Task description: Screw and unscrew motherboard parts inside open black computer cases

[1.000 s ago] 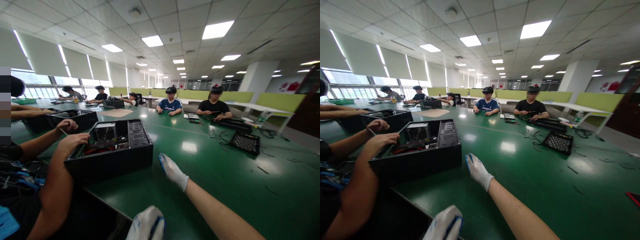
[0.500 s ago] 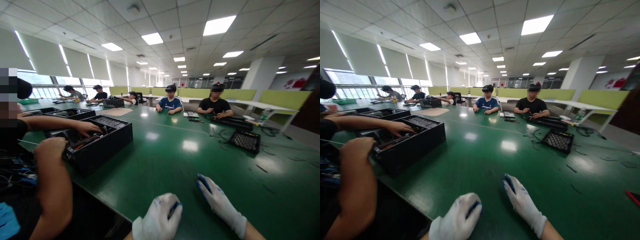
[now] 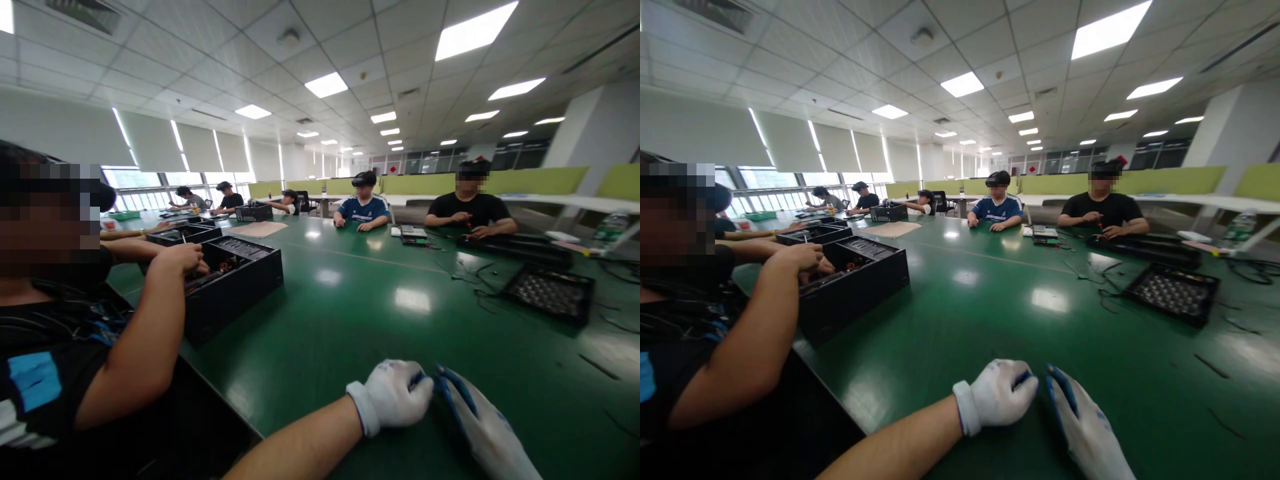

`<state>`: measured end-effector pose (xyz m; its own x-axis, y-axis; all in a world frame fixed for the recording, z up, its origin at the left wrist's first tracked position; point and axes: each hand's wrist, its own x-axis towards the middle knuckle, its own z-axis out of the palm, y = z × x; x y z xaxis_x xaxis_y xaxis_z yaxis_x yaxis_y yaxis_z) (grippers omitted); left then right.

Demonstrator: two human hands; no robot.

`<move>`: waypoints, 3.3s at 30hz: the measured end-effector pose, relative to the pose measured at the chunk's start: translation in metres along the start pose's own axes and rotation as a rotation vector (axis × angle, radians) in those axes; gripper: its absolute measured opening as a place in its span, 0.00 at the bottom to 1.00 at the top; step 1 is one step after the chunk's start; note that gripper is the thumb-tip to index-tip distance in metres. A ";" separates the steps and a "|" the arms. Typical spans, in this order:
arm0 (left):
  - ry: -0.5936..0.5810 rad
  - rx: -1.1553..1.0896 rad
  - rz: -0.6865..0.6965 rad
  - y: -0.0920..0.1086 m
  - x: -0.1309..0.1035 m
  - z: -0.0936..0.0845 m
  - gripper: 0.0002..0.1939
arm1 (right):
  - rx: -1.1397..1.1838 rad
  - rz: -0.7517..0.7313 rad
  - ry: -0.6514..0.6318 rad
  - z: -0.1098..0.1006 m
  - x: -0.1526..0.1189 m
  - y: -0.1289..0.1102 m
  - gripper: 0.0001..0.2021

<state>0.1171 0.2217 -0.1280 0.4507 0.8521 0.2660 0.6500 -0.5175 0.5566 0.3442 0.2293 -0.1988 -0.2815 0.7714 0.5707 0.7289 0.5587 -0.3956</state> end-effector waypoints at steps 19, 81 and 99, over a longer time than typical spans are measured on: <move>0.100 -0.059 0.047 -0.008 -0.002 0.025 0.13 | -0.154 -0.270 0.090 0.014 -0.017 0.006 0.21; 0.109 -0.016 0.070 -0.010 -0.007 0.022 0.14 | 0.145 0.237 -0.002 -0.002 0.001 -0.048 0.23; 0.094 -0.017 0.047 -0.009 -0.008 0.019 0.13 | 0.112 0.243 -0.023 -0.002 -0.001 -0.046 0.23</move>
<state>0.1193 0.2179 -0.1499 0.4207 0.8307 0.3645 0.6182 -0.5566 0.5549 0.3123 0.2025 -0.1792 -0.1220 0.8928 0.4336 0.7035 0.3860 -0.5968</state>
